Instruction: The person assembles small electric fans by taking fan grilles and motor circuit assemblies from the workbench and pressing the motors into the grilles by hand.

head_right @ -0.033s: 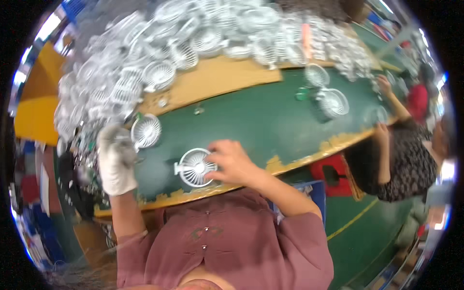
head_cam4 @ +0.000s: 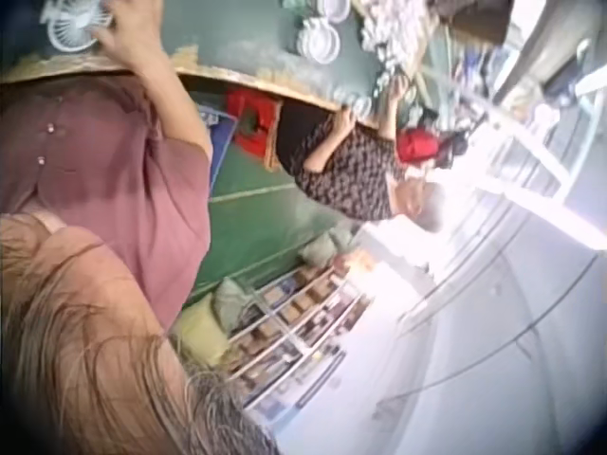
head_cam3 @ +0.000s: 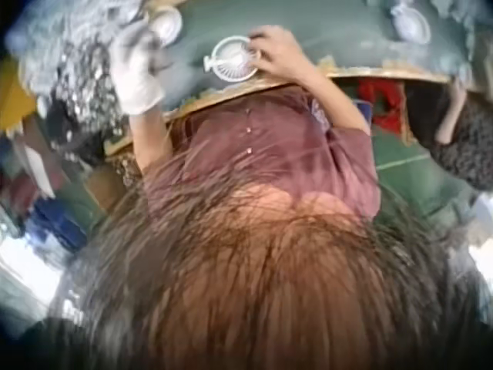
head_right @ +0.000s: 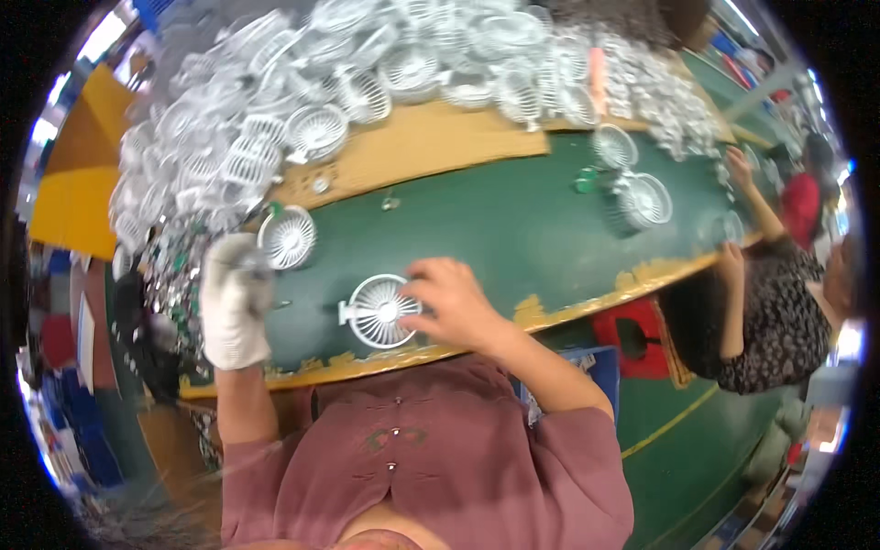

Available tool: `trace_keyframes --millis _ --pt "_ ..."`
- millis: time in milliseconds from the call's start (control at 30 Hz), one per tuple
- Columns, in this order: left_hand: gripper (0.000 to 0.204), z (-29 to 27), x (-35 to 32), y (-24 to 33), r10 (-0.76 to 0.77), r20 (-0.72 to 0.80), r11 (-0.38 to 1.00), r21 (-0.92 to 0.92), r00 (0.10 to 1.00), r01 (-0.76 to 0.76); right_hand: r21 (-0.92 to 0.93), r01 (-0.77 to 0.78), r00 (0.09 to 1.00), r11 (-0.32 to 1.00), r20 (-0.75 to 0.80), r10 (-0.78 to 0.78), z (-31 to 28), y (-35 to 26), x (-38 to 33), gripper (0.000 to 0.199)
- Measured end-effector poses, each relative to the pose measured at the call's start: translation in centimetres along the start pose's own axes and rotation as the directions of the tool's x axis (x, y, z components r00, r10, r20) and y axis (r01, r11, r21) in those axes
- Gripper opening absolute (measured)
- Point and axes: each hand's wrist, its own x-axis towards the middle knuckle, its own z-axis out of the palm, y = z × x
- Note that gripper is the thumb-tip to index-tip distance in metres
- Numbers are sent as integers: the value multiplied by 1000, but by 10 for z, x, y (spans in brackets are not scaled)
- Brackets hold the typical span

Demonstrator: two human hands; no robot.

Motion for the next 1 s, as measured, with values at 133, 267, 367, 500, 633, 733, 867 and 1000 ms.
trace_keyframes --millis 133,267,367,500,633,733,867,1000 --pt "37 -5 -33 -24 -288 71 895 375 955 242 -72 75 992 995 -92 -82 -2 -21 9 38" --pt "61 2 -51 -47 -338 243 880 425 909 214 78 202 978 976 -58 -198 14 -57 19 51" --pt "69 1 -51 -49 -339 336 873 460 879 161 59 223 975 973 -28 -222 26 -64 17 53" --pt "75 0 -47 -52 -229 365 799 600 902 -40 -85 178 984 980 -14 -180 26 -59 16 46" --pt "75 -4 -39 -63 -63 479 411 812 876 -414 -237 73 997 969 24 -69 22 -50 20 33" --pt "66 -6 -41 -75 -98 563 295 804 820 -517 -339 133 987 931 128 -94 22 -46 21 27" --pt "48 -15 -40 -90 -97 578 266 800 811 -538 -393 232 952 890 279 -125 25 -35 25 26" --pt "31 -24 -41 -98 23 608 237 768 793 -596 -310 251 924 917 358 -132 22 -37 38 18"
